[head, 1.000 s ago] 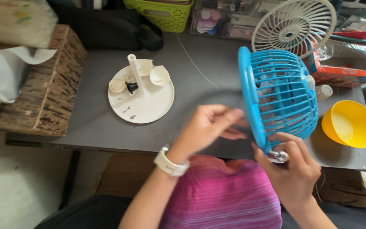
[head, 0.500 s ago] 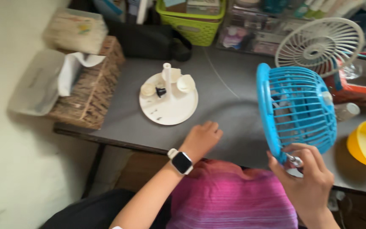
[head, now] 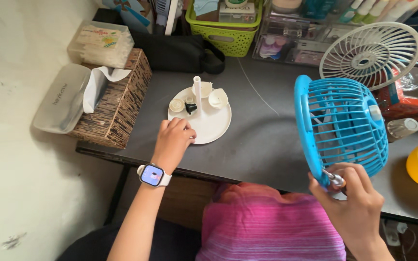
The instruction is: The person assembles a small blue portable fan on a cluttered desk. They use a screwdriver to attach the front grille to the fan body, then secure the rear grille, and finally attach the fan blades to the motor hub.
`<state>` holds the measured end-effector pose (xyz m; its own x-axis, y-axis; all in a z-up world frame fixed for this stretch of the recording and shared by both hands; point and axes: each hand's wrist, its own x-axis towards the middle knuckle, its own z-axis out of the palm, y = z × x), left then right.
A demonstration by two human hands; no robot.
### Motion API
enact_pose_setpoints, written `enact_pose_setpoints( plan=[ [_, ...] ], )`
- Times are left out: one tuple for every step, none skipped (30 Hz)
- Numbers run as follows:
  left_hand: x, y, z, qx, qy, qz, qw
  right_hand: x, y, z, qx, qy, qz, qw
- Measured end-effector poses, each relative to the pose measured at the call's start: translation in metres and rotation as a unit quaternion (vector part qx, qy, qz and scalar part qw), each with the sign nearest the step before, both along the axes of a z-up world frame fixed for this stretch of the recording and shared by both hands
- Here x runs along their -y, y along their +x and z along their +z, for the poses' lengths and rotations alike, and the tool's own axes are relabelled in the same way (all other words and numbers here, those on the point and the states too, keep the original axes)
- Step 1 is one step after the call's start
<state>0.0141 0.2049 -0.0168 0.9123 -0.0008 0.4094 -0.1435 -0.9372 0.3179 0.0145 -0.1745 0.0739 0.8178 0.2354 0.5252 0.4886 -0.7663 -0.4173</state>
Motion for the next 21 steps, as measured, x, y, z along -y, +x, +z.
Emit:
enact_pose_setpoints(
  plan=[
    [0.001, 0.000, 0.000, 0.000, -0.002, 0.001, 1.000, 0.000, 0.000, 0.001, 0.000, -0.004, 0.000, 1.000],
    [0.000, 0.001, 0.001, -0.005, -0.009, 0.005, 1.000, 0.000, 0.001, 0.002, 0.000, -0.007, 0.000, 1.000],
    [-0.001, 0.001, 0.004, -0.011, -0.016, 0.009, 1.000, 0.000, 0.001, 0.002, -0.001, -0.008, -0.001, 1.000],
    [-0.002, 0.000, 0.007, -0.016, -0.023, 0.013, 1.000, 0.000, 0.001, 0.003, -0.002, -0.009, -0.003, 1.000],
    [0.000, -0.003, 0.011, 0.000, -0.057, 0.031, 0.998, 0.001, 0.001, 0.003, -0.003, -0.010, -0.004, 1.000],
    [0.002, -0.009, 0.014, 0.017, -0.092, 0.050, 0.994, 0.001, 0.001, 0.003, -0.004, -0.006, 0.005, 1.000],
    [0.005, -0.012, 0.016, 0.035, -0.126, 0.065, 0.989, 0.001, 0.001, 0.002, -0.003, -0.001, 0.010, 1.000],
    [0.014, -0.012, 0.017, 0.022, -0.289, 0.062, 0.955, 0.000, 0.000, 0.000, -0.003, 0.004, 0.015, 1.000],
    [0.034, -0.010, 0.017, 0.005, -0.445, 0.057, 0.894, 0.000, 0.000, 0.000, -0.011, 0.004, 0.019, 1.000],
    [0.051, -0.005, 0.017, -0.014, -0.588, 0.050, 0.807, 0.000, 0.000, -0.002, -0.020, 0.005, 0.022, 1.000],
    [0.066, 0.004, 0.015, -0.030, -0.615, 0.002, 0.788, -0.001, -0.001, -0.005, -0.025, 0.002, 0.022, 0.999],
    [0.082, 0.013, 0.014, -0.047, -0.640, -0.046, 0.766, 0.000, -0.003, -0.008, -0.010, -0.016, 0.038, 0.999],
    [0.098, 0.023, 0.014, -0.074, -0.677, -0.061, 0.729, 0.001, -0.004, -0.011, 0.004, -0.032, 0.056, 0.998],
    [0.115, 0.034, 0.015, -0.102, -0.712, -0.076, 0.690, 0.003, -0.005, -0.014, 0.018, -0.049, 0.074, 0.996],
    [0.127, 0.041, 0.016, -0.129, -0.743, -0.089, 0.650, 0.005, -0.006, -0.017, 0.015, -0.061, 0.096, 0.993],
    [0.137, 0.045, 0.016, -0.130, -0.751, -0.102, 0.639, 0.007, -0.007, -0.021, 0.011, -0.074, 0.119, 0.990],
    [0.146, 0.046, 0.015, -0.133, -0.760, -0.114, 0.626, 0.009, -0.009, -0.023, 0.006, -0.086, 0.141, 0.986],
    [0.153, 0.046, 0.013, -0.136, -0.768, -0.126, 0.613, 0.013, -0.009, -0.026, -0.008, -0.090, 0.124, 0.988],
    [0.157, 0.042, 0.009, -0.134, -0.779, -0.128, 0.599, 0.016, -0.011, -0.030, -0.024, -0.093, 0.105, 0.990],
    [0.162, 0.038, 0.004, -0.132, -0.789, -0.130, 0.586, 0.020, -0.012, -0.034, -0.039, -0.096, 0.087, 0.991],
    [0.166, 0.035, 0.000, -0.130, -0.800, -0.132, 0.571, 0.023, -0.014, -0.036, -0.084, -0.096, 0.088, 0.988]
  ],
)
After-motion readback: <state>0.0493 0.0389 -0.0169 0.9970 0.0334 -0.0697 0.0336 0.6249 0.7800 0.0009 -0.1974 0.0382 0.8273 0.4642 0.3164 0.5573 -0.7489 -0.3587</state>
